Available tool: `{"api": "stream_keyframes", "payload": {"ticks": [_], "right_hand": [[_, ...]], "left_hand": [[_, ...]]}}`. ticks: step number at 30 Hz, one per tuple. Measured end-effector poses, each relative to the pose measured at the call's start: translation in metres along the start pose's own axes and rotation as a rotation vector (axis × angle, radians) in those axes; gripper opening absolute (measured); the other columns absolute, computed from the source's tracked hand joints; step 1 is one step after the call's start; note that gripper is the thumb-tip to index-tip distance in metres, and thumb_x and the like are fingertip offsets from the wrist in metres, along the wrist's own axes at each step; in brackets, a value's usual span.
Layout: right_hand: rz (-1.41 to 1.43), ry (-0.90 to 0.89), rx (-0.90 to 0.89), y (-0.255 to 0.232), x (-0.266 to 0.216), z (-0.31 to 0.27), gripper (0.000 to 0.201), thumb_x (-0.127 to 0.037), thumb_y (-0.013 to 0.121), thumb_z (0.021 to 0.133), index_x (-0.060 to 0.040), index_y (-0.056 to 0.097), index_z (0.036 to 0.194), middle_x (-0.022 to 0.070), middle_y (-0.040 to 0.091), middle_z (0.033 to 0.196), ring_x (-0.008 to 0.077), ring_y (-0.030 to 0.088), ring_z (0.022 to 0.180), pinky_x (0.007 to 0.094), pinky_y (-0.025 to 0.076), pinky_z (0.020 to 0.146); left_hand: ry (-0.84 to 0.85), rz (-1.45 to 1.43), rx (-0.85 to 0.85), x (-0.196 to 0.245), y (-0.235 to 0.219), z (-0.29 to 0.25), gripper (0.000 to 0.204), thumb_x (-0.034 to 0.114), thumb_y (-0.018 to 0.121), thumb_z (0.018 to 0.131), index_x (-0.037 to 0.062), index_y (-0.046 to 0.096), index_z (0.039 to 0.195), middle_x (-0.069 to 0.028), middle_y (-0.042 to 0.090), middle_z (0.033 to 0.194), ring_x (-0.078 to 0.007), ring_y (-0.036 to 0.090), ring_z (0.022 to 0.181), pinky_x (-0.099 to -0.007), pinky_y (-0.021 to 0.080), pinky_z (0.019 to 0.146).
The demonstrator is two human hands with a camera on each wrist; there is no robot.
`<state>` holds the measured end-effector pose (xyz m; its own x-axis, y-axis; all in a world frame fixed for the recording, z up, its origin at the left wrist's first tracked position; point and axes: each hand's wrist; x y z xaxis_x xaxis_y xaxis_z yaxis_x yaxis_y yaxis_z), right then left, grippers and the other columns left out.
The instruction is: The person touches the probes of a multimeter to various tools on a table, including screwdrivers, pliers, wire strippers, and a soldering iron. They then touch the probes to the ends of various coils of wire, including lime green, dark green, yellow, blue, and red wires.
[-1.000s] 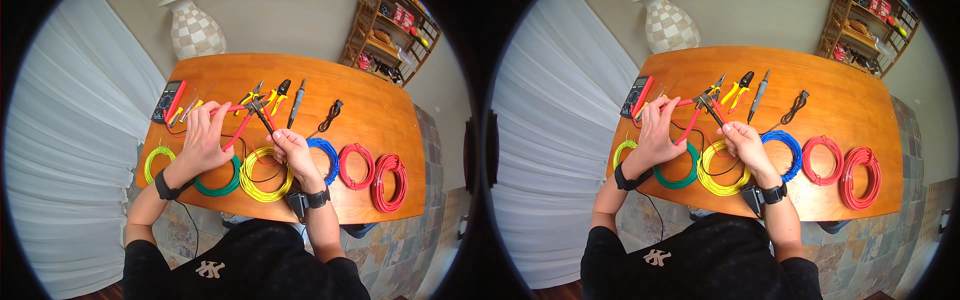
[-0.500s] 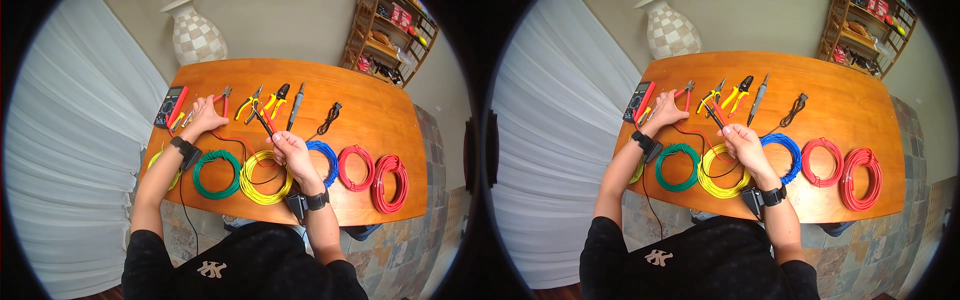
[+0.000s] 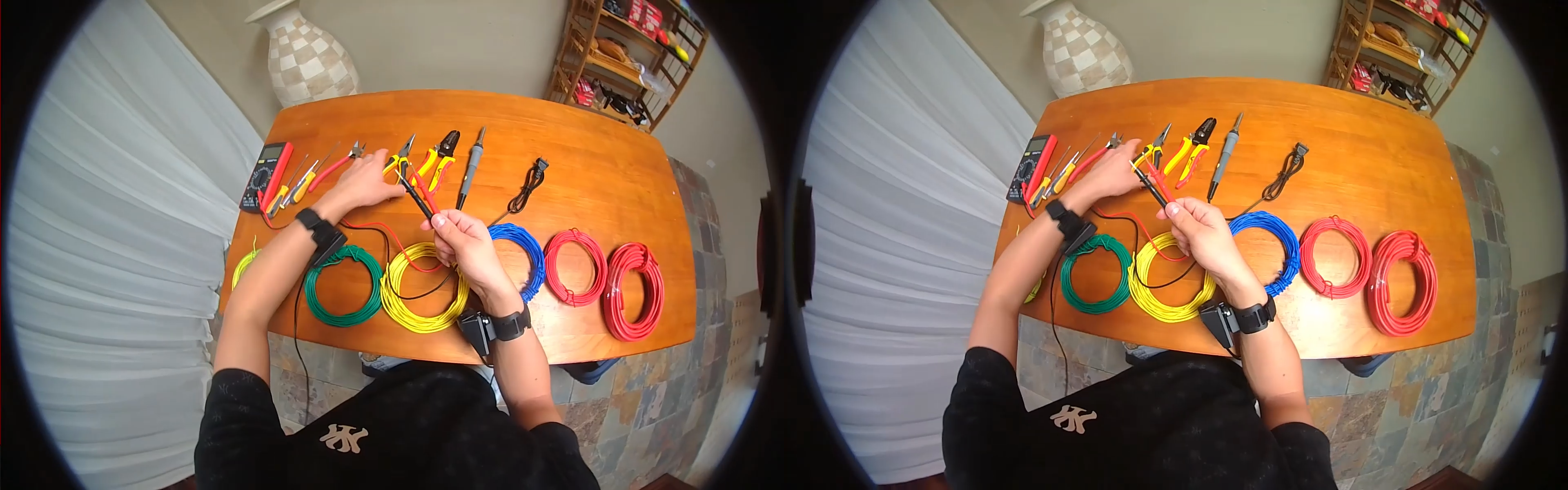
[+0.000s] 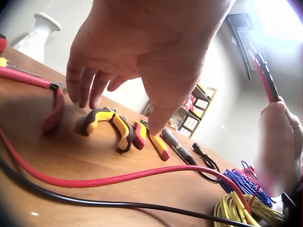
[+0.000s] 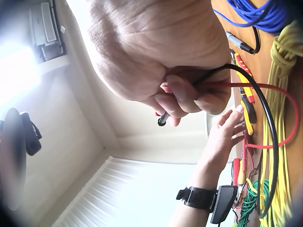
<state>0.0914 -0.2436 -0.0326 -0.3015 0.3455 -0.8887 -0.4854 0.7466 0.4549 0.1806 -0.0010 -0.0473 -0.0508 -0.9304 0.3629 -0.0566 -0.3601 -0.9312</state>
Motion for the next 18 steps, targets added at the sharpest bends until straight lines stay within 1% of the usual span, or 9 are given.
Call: {"api": "stream_keyframes", "payload": {"ticks": [1,6,9,10,11,13,14,16,18], "right_hand": [[0.014,-0.007,-0.003,-0.002,0.0,0.001,0.023,-0.024,0.051,0.101,-0.0034,0.061,0.097,-0.0076,0.04,0.06,0.0028,0.033,0.05,0.0198,0.027,0.046],[0.013,0.005,0.017,-0.005,-0.001,0.001,0.022,-0.023,0.051,0.1,-0.0032,0.061,0.098,-0.0074,0.04,0.06,0.0033,0.032,0.05,0.0202,0.026,0.046],[0.014,0.001,0.037,-0.004,-0.001,0.001,0.021,-0.022,0.052,0.1,-0.0031,0.061,0.098,-0.0074,0.04,0.06,0.0035,0.031,0.05,0.0203,0.026,0.046],[0.022,-0.008,0.06,-0.003,-0.001,0.001,0.021,-0.022,0.052,0.1,-0.0031,0.061,0.098,-0.0074,0.04,0.06,0.0034,0.031,0.05,0.0203,0.026,0.046],[0.021,-0.004,0.052,-0.002,0.0,0.002,0.021,-0.022,0.052,0.1,-0.0031,0.061,0.098,-0.0074,0.04,0.06,0.0034,0.031,0.05,0.0203,0.026,0.046],[-0.001,-0.029,0.091,-0.001,0.002,0.002,0.021,-0.022,0.051,0.1,-0.003,0.061,0.098,-0.0074,0.04,0.06,0.0034,0.03,0.049,0.0202,0.025,0.046],[-0.064,-0.012,0.093,-0.001,-0.001,0.001,0.024,-0.024,0.05,0.101,-0.0029,0.061,0.096,-0.0053,0.038,0.06,0.0062,0.033,0.052,0.0229,0.032,0.051],[-0.053,-0.008,0.066,-0.002,0.001,0.001,0.023,-0.023,0.051,0.101,-0.0027,0.061,0.097,-0.0066,0.039,0.06,0.0045,0.032,0.051,0.0213,0.029,0.049],[-0.052,0.014,0.031,-0.001,0.002,0.001,0.022,-0.022,0.051,0.1,-0.0022,0.061,0.098,-0.0083,0.04,0.059,0.0028,0.031,0.05,0.0197,0.026,0.048]], "left_hand": [[0.031,0.128,-0.054,0.005,0.005,0.004,0.087,0.048,0.077,0.069,-0.0051,0.045,0.131,-0.0281,0.056,0.12,-0.0396,0.053,0.114,-0.0432,0.044,0.096],[-0.195,0.097,-0.207,0.015,0.002,0.017,0.087,0.038,0.081,0.058,-0.0066,0.047,0.125,-0.0285,0.056,0.119,-0.0404,0.055,0.111,-0.0453,0.045,0.095],[-0.14,0.03,-0.033,-0.005,0.008,0.013,0.081,0.029,0.08,0.057,-0.0076,0.047,0.122,-0.0274,0.059,0.111,-0.0388,0.059,0.105,-0.0414,0.049,0.09],[-0.052,0.041,0.075,-0.014,0.014,0.01,0.077,0.022,0.079,0.059,-0.0062,0.045,0.122,-0.0205,0.062,0.101,-0.0351,0.065,0.089,-0.0416,0.054,0.077],[-0.06,0.041,0.078,-0.011,0.007,0.002,0.077,0.022,0.079,0.059,-0.0062,0.045,0.122,-0.0205,0.062,0.101,-0.0351,0.065,0.089,-0.0416,0.054,0.077],[-0.213,-0.303,-0.062,0.008,-0.02,-0.025,0.073,0.012,0.078,0.061,-0.0045,0.042,0.122,-0.0141,0.062,0.096,-0.026,0.067,0.074,-0.0364,0.055,0.063],[-0.217,-0.301,-0.063,0.014,-0.028,-0.038,0.073,0.012,0.078,0.061,-0.0045,0.042,0.122,-0.0141,0.062,0.096,-0.026,0.067,0.074,-0.0364,0.055,0.063],[-0.136,-0.461,-0.047,0.02,-0.036,-0.067,0.073,0.012,0.077,0.059,-0.0041,0.041,0.122,-0.0126,0.064,0.095,-0.0258,0.066,0.083,-0.0342,0.054,0.071],[-0.055,-0.599,0.021,0.021,-0.031,-0.093,0.071,0.01,0.078,0.059,-0.0008,0.045,0.121,-0.0115,0.064,0.094,-0.0205,0.065,0.075,-0.0304,0.052,0.064]]}}
Point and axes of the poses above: each hand's wrist, its own z-axis towards the middle knuckle, its own y-axis out of the palm, x = y × z
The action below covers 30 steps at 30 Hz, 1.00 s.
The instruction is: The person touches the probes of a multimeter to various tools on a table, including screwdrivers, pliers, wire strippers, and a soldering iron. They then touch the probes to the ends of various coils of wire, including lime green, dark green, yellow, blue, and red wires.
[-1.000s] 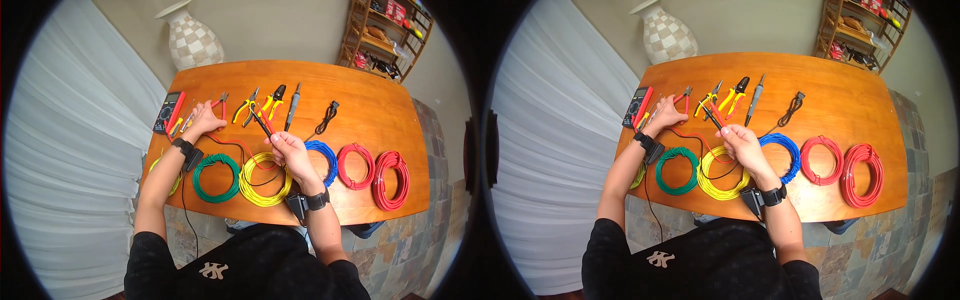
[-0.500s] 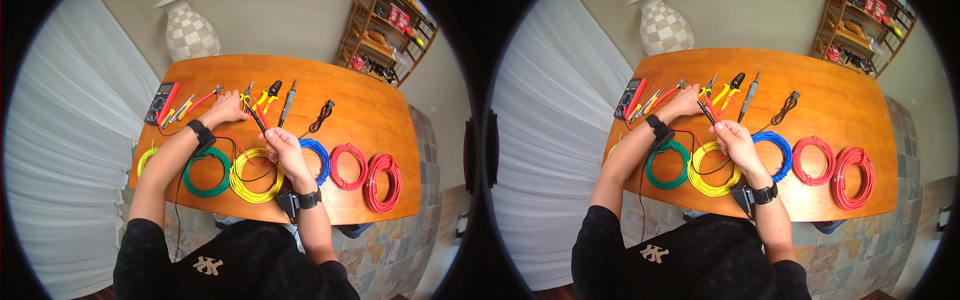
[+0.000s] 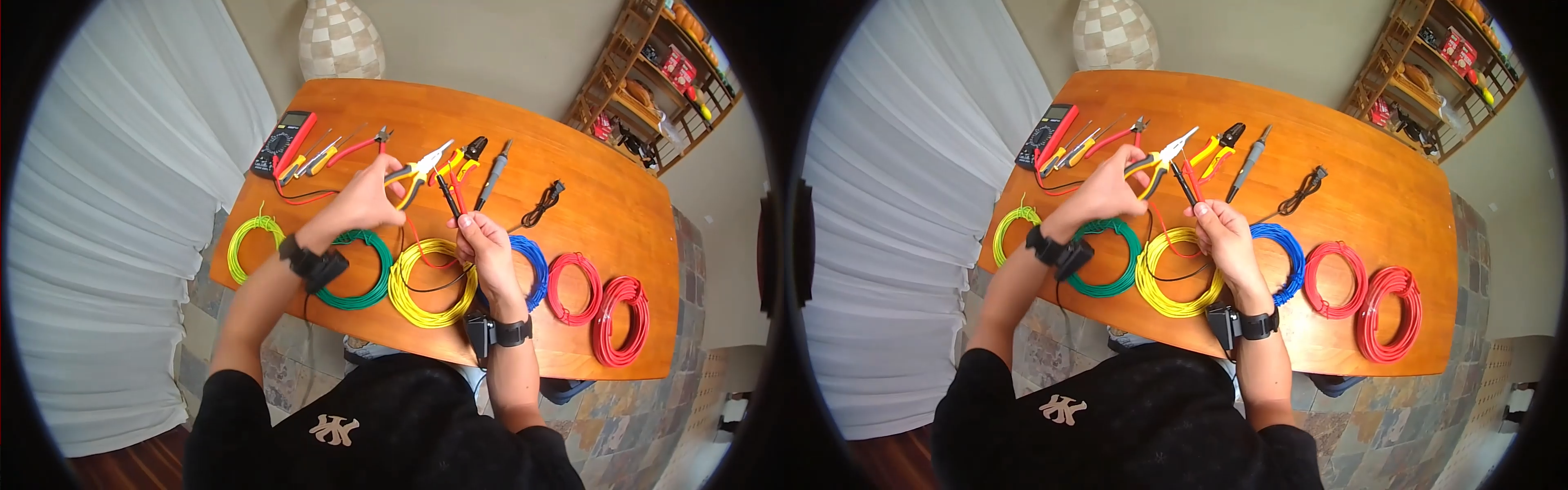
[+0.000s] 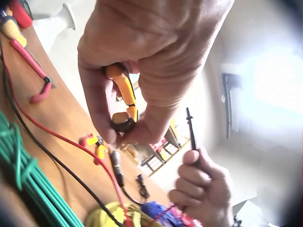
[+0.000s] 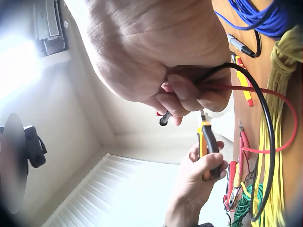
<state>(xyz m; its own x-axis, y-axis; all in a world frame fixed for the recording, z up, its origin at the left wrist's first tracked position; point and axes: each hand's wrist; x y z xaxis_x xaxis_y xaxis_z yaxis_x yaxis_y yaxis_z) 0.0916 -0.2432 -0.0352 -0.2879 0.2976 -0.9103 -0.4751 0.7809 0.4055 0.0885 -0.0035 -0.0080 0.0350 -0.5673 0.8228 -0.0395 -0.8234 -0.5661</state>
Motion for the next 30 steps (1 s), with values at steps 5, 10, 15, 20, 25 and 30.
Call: {"api": "stream_keyframes", "payload": {"ticks": [5,10,15,20,25,30], "right_hand": [[-0.014,0.062,-0.058,0.007,-0.004,-0.007,0.022,-0.021,0.052,0.1,-0.0016,0.062,0.095,-0.0076,0.04,0.058,0.0028,0.033,0.05,0.0202,0.026,0.047],[-0.075,0.093,-0.096,0.008,-0.008,-0.01,0.023,-0.022,0.055,0.098,-0.0013,0.064,0.093,-0.0072,0.04,0.057,0.0036,0.033,0.051,0.0206,0.025,0.048],[-0.106,0.12,-0.123,0.006,-0.006,-0.01,0.023,-0.021,0.055,0.098,-0.0009,0.065,0.09,-0.0072,0.039,0.056,0.004,0.031,0.051,0.0212,0.024,0.048],[0.028,0.164,-0.22,0.001,-0.008,-0.008,0.023,-0.02,0.056,0.097,0.0004,0.064,0.089,-0.0066,0.04,0.056,0.0048,0.03,0.049,0.0221,0.023,0.047],[-0.014,0.164,-0.163,-0.002,-0.008,-0.006,0.023,-0.02,0.056,0.097,0.0004,0.064,0.088,-0.0066,0.039,0.056,0.0049,0.03,0.05,0.0222,0.023,0.047],[0.057,0.182,-0.227,-0.004,-0.011,-0.009,0.024,-0.02,0.056,0.098,-0.0003,0.064,0.088,-0.0065,0.04,0.057,0.0049,0.031,0.05,0.022,0.024,0.048]], "left_hand": [[-0.093,-0.544,-0.157,0.008,0.01,-0.063,0.065,-0.007,0.073,0.07,-0.001,0.043,0.128,-0.0105,0.066,0.099,-0.0059,0.064,0.071,-0.0205,0.051,0.064],[-0.034,-0.756,-0.055,-0.004,0.024,-0.094,0.064,-0.013,0.069,0.073,-0.002,0.04,0.129,-0.0111,0.065,0.099,-0.0037,0.058,0.068,-0.0232,0.053,0.065],[-0.081,-0.7,-0.002,-0.007,0.017,-0.106,0.062,-0.013,0.068,0.074,-0.0024,0.039,0.128,-0.0101,0.064,0.098,-0.004,0.058,0.068,-0.0239,0.054,0.065],[-0.101,-0.6,0.009,-0.012,0.011,-0.109,0.065,-0.012,0.07,0.072,-0.0008,0.04,0.129,-0.0059,0.063,0.097,-0.0019,0.057,0.072,-0.0182,0.049,0.065],[-0.114,-0.617,-0.027,-0.002,0.008,-0.106,0.068,-0.005,0.074,0.069,0.0015,0.044,0.129,-0.0006,0.053,0.101,-0.0006,0.05,0.074,-0.0157,0.044,0.068],[-0.07,-0.574,-0.031,-0.011,0.011,-0.103,0.061,-0.011,0.071,0.072,0.0005,0.043,0.125,-0.0039,0.062,0.096,0.0011,0.052,0.072,-0.0142,0.042,0.062]]}}
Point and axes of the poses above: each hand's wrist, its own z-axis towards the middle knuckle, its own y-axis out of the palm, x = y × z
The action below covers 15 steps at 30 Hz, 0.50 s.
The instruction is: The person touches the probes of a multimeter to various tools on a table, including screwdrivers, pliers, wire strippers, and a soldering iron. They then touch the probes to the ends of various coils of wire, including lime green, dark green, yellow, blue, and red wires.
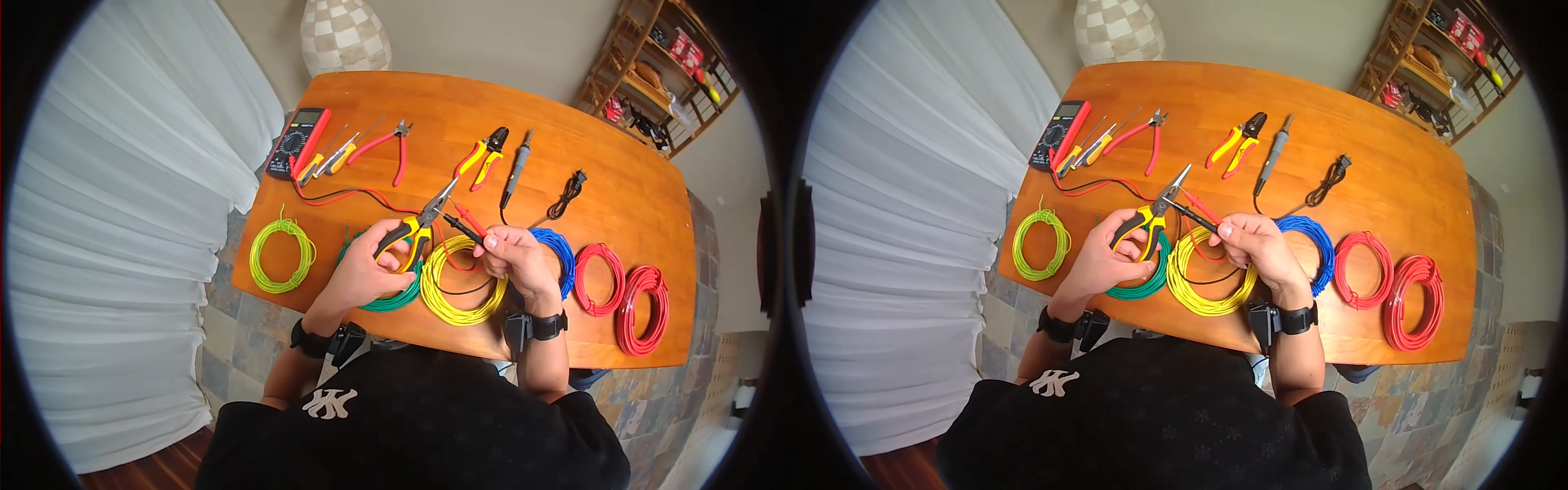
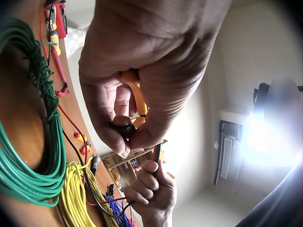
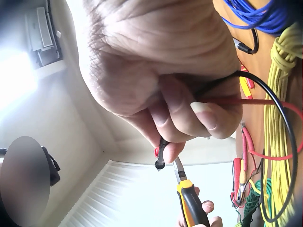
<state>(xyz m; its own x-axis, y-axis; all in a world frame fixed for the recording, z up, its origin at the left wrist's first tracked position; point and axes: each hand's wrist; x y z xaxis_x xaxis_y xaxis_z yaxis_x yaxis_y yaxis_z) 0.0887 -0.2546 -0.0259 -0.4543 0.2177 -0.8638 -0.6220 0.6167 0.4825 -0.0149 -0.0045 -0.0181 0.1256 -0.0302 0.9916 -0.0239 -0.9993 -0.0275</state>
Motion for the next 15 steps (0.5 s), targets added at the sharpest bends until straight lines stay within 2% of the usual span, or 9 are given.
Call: {"api": "stream_keyframes", "payload": {"ticks": [3,6,8,9,11,12,13,15], "right_hand": [[-0.003,-0.004,-0.004,0.001,-0.001,0.001,0.024,-0.02,0.055,0.098,-0.0008,0.064,0.088,-0.0064,0.041,0.058,0.0048,0.032,0.051,0.0217,0.024,0.048],[-0.073,0.01,0.071,0.002,0.002,0.003,0.024,-0.021,0.056,0.098,-0.0012,0.064,0.088,-0.0067,0.041,0.058,0.0048,0.032,0.051,0.0214,0.024,0.048],[-0.025,0.009,0.073,0.0,0.003,0.002,0.023,-0.021,0.055,0.098,-0.0018,0.064,0.089,-0.0072,0.04,0.057,0.0046,0.032,0.05,0.0213,0.024,0.048],[-0.025,-0.005,0.085,-0.002,0.003,0.003,0.023,-0.021,0.055,0.098,-0.0018,0.064,0.089,-0.0072,0.04,0.057,0.0046,0.032,0.05,0.0213,0.024,0.048],[0.055,-0.061,0.109,-0.006,0.002,0.003,0.023,-0.022,0.055,0.098,-0.0021,0.063,0.089,-0.0075,0.039,0.057,0.0044,0.031,0.049,0.0215,0.024,0.046],[0.064,-0.091,0.13,-0.007,0.002,0.004,0.022,-0.021,0.054,0.098,-0.0024,0.063,0.09,-0.0076,0.038,0.057,0.0044,0.03,0.048,0.0216,0.024,0.045],[0.065,-0.092,0.14,-0.007,0.002,0.003,0.022,-0.021,0.054,0.098,-0.0024,0.063,0.09,-0.0076,0.038,0.057,0.0044,0.03,0.048,0.0216,0.024,0.045],[0.078,-0.122,0.132,-0.007,-0.001,0.004,0.023,-0.02,0.051,0.1,-0.0019,0.062,0.09,-0.0061,0.035,0.055,0.006,0.027,0.046,0.0228,0.023,0.045]], "left_hand": [[0.0,0.003,-0.034,0.002,0.0,-0.001,0.061,-0.011,0.07,0.072,0.0004,0.043,0.125,-0.0055,0.063,0.097,0.0007,0.053,0.073,-0.015,0.044,0.063],[-0.016,-0.003,-0.038,0.011,0.003,-0.002,0.061,-0.012,0.07,0.072,0.0003,0.042,0.126,-0.0062,0.063,0.097,-0.0019,0.057,0.072,-0.0173,0.048,0.063],[-0.033,-0.139,-0.065,0.012,0.004,0.001,0.058,-0.008,0.07,0.076,0.0,0.042,0.127,-0.0078,0.063,0.095,-0.007,0.061,0.068,-0.0213,0.052,0.06],[-0.027,-0.134,-0.082,0.016,0.004,0.007,0.058,-0.008,0.07,0.076,0.0,0.042,0.127,-0.0078,0.063,0.095,-0.007,0.061,0.068,-0.0213,0.052,0.06],[-0.097,-0.163,0.042,0.027,0.0,0.029,0.053,-0.004,0.069,0.081,-0.0001,0.043,0.126,-0.0088,0.064,0.092,-0.0117,0.063,0.063,-0.025,0.053,0.055],[-0.065,-0.058,0.04,0.029,-0.005,0.046,0.043,0.003,0.066,0.086,-0.0003,0.046,0.123,-0.0088,0.065,0.09,-0.0127,0.063,0.062,-0.026,0.053,0.053],[0.007,-0.086,0.043,0.02,-0.013,0.066,0.033,0.012,0.064,0.09,0.0003,0.051,0.118,-0.0076,0.065,0.087,-0.0122,0.063,0.064,-0.0248,0.051,0.052],[-0.04,0.125,0.072,0.018,-0.02,0.112,0.026,0.024,0.054,0.098,0.0025,0.056,0.112,-0.0039,0.066,0.085,-0.006,0.057,0.063,-0.021,0.046,0.052]]}}
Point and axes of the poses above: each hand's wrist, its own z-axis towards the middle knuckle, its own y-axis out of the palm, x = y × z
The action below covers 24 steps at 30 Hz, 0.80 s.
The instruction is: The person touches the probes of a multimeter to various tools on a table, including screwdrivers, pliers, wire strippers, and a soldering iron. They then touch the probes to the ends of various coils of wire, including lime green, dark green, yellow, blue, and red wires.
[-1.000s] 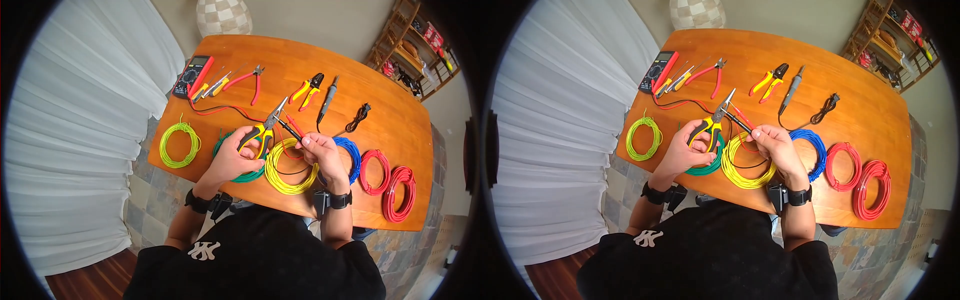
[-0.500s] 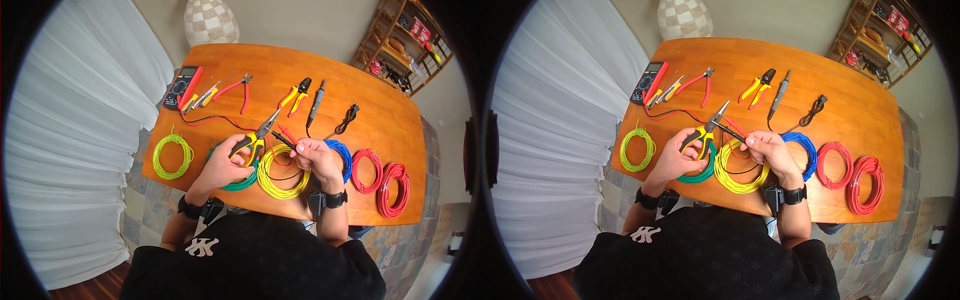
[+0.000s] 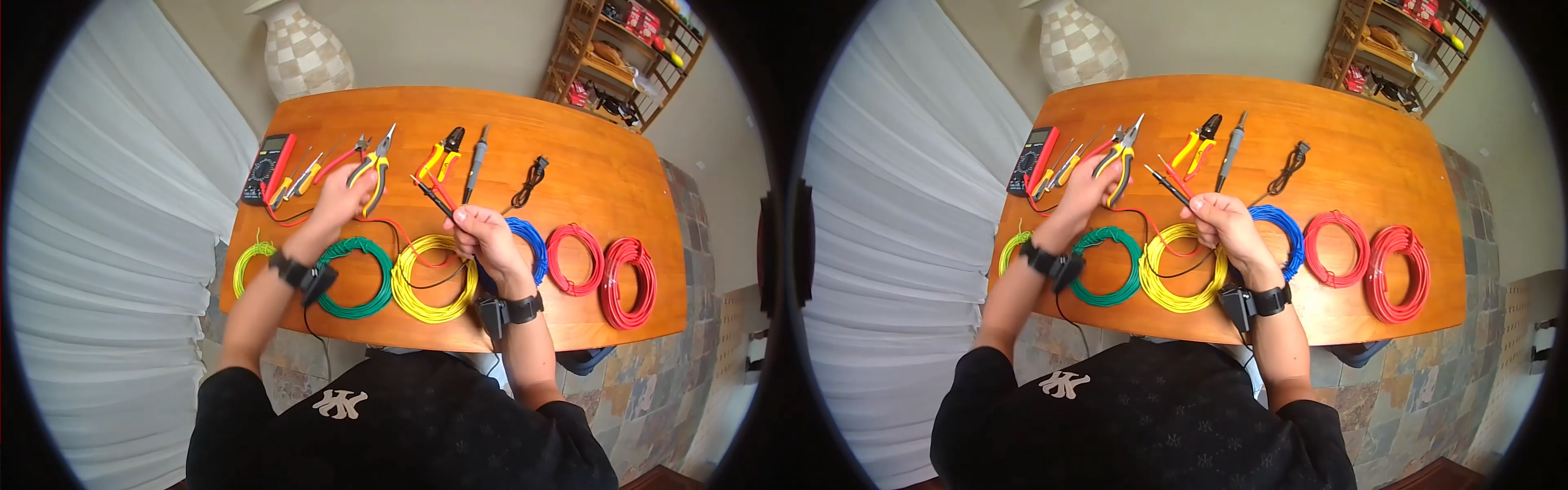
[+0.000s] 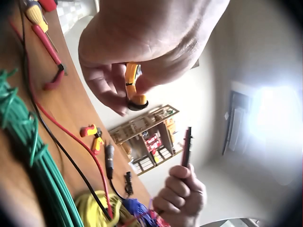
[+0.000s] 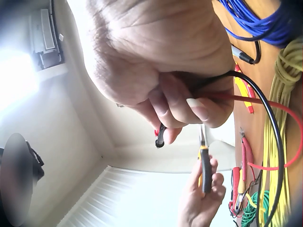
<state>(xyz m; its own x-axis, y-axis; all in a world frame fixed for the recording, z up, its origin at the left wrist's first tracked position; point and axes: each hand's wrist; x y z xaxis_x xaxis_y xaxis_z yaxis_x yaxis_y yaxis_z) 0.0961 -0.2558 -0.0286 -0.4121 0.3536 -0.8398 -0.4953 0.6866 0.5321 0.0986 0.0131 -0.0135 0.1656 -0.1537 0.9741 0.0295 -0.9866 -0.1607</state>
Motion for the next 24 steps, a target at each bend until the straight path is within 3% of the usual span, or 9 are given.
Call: {"api": "stream_keyframes", "payload": {"ticks": [1,8,12,14,15,16,18,21,24], "right_hand": [[-0.001,0.006,0.006,0.0,0.0,0.0,0.023,-0.019,0.05,0.1,-0.0018,0.062,0.089,-0.0061,0.035,0.055,0.0059,0.027,0.046,0.0229,0.023,0.045],[0.017,0.02,-0.007,-0.004,0.004,0.004,0.023,-0.019,0.05,0.1,-0.0016,0.061,0.09,-0.0058,0.036,0.055,0.0059,0.027,0.046,0.0223,0.024,0.044],[0.001,0.024,-0.013,-0.006,0.004,0.004,0.023,-0.022,0.052,0.1,-0.0039,0.062,0.091,-0.0081,0.037,0.056,0.0044,0.03,0.047,0.0209,0.025,0.045],[0.016,0.014,-0.014,-0.007,0.003,0.004,0.023,-0.023,0.052,0.1,-0.0042,0.062,0.09,-0.0082,0.037,0.056,0.0042,0.03,0.047,0.0207,0.025,0.045],[0.028,0.0,-0.016,-0.009,0.003,0.004,0.023,-0.022,0.052,0.1,-0.0042,0.062,0.09,-0.0082,0.037,0.056,0.0042,0.03,0.047,0.0208,0.025,0.045],[0.038,-0.009,-0.02,-0.009,0.004,0.004,0.023,-0.022,0.052,0.1,-0.0042,0.062,0.09,-0.0083,0.037,0.056,0.0042,0.029,0.047,0.0208,0.025,0.045],[0.027,-0.026,-0.018,-0.01,0.004,0.004,0.023,-0.022,0.052,0.1,-0.0039,0.062,0.09,-0.0082,0.037,0.056,0.0042,0.029,0.047,0.021,0.024,0.045],[0.004,-0.064,-0.007,-0.012,-0.001,0.003,0.023,-0.021,0.051,0.1,-0.0033,0.062,0.091,-0.0078,0.036,0.056,0.0042,0.027,0.047,0.0215,0.023,0.045],[0.007,-0.077,0.017,-0.013,0.0,0.002,0.024,-0.021,0.051,0.1,-0.0025,0.063,0.092,-0.0072,0.035,0.056,0.0042,0.026,0.047,0.0219,0.021,0.045]], "left_hand": [[-0.054,0.031,0.018,0.002,0.002,0.02,0.025,0.026,0.05,0.099,0.003,0.058,0.108,-0.0031,0.063,0.086,-0.0053,0.046,0.057,-0.0199,0.038,0.049],[-0.181,0.121,0.002,-0.038,0.015,0.104,0.031,0.027,0.047,0.101,0.0006,0.056,0.116,-0.0048,0.064,0.09,-0.0076,0.057,0.062,-0.0218,0.051,0.054],[-0.119,0.423,-0.056,-0.032,0.016,0.111,0.04,0.034,0.052,0.097,-0.002,0.064,0.111,-0.0117,0.064,0.096,-0.0212,0.064,0.069,-0.0334,0.055,0.062],[0.652,1.255,0.203,-0.026,0.022,0.106,0.044,0.038,0.057,0.092,-0.0003,0.066,0.11,-0.0152,0.066,0.096,-0.0327,0.065,0.078,-0.0438,0.054,0.072],[0.708,1.154,0.177,-0.017,0.035,0.104,0.049,0.045,0.062,0.084,0.0017,0.067,0.107,-0.0172,0.068,0.094,-0.0406,0.063,0.087,-0.0487,0.05,0.081],[0.702,1.154,0.176,-0.009,0.049,0.102,0.049,0.045,0.062,0.084,0.0017,0.067,0.107,-0.0172,0.068,0.094,-0.0406,0.063,0.087,-0.0487,0.05,0.081],[0.232,1.218,-0.18,0.015,0.077,0.093,0.059,0.048,0.068,0.077,-0.001,0.062,0.109,-0.0199,0.067,0.099,-0.0405,0.062,0.097,-0.0463,0.048,0.086],[0.309,1.32,-0.091,0.002,0.089,0.105,0.067,0.054,0.073,0.066,0.0003,0.061,0.105,-0.0225,0.067,0.097,-0.0413,0.062,0.097,-0.0473,0.048,0.083],[0.225,1.269,-0.105,0.009,0.094,0.107,0.071,0.053,0.075,0.062,-0.0011,0.06,0.105,-0.0248,0.066,0.097,-0.0412,0.063,0.095,-0.0482,0.049,0.082]]}}
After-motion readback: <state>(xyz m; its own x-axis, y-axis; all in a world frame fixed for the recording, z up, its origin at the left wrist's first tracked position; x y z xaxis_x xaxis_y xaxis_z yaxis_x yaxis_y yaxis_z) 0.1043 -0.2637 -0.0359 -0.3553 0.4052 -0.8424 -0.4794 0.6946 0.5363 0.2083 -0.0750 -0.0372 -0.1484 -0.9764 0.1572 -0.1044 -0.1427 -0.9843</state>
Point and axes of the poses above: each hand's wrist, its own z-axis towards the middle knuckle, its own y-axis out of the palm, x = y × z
